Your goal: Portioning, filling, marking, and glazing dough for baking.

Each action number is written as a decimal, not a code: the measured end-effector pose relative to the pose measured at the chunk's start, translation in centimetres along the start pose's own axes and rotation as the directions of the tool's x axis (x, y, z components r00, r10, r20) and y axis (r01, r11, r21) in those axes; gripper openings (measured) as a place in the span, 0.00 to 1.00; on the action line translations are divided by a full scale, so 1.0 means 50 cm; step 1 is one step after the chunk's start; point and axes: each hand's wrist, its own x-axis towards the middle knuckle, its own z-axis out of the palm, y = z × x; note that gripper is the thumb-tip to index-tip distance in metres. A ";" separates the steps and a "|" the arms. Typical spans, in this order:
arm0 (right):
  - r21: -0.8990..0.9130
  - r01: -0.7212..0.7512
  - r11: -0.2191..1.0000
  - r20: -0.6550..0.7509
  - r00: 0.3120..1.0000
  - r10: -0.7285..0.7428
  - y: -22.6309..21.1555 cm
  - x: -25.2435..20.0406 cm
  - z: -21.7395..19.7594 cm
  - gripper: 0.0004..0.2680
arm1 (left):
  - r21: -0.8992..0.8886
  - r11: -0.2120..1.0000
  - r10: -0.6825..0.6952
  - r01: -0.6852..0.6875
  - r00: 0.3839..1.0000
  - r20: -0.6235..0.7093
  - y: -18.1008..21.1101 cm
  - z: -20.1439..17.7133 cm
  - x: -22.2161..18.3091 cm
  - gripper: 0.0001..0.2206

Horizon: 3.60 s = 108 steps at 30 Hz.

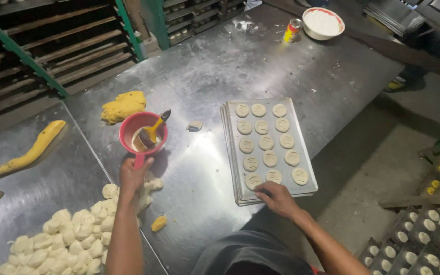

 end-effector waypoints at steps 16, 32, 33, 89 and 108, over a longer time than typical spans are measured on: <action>0.619 -0.098 0.780 0.167 0.986 -0.009 -0.193 0.139 0.042 0.32 | -0.647 0.674 -0.008 0.357 0.879 0.477 0.135 0.078 -0.466 0.09; 0.373 0.126 0.919 -0.005 0.991 -0.134 -0.274 0.133 0.031 0.14 | -0.480 0.840 0.035 0.254 0.857 0.514 0.213 0.107 -0.482 0.09; 0.273 0.122 0.954 -0.007 0.992 -0.125 -0.288 0.131 0.023 0.13 | -0.530 0.805 0.053 0.266 0.858 0.511 0.214 0.106 -0.478 0.09; 0.306 -0.107 0.946 0.598 0.795 -0.103 0.151 0.364 -0.107 0.11 | -0.813 0.562 -0.401 0.151 0.909 -0.109 0.228 0.214 -0.642 0.08; 0.090 0.558 0.825 0.763 0.494 -0.417 0.247 0.245 -0.356 0.08 | -0.839 0.541 -0.499 0.060 0.825 -0.263 0.245 0.298 -0.677 0.08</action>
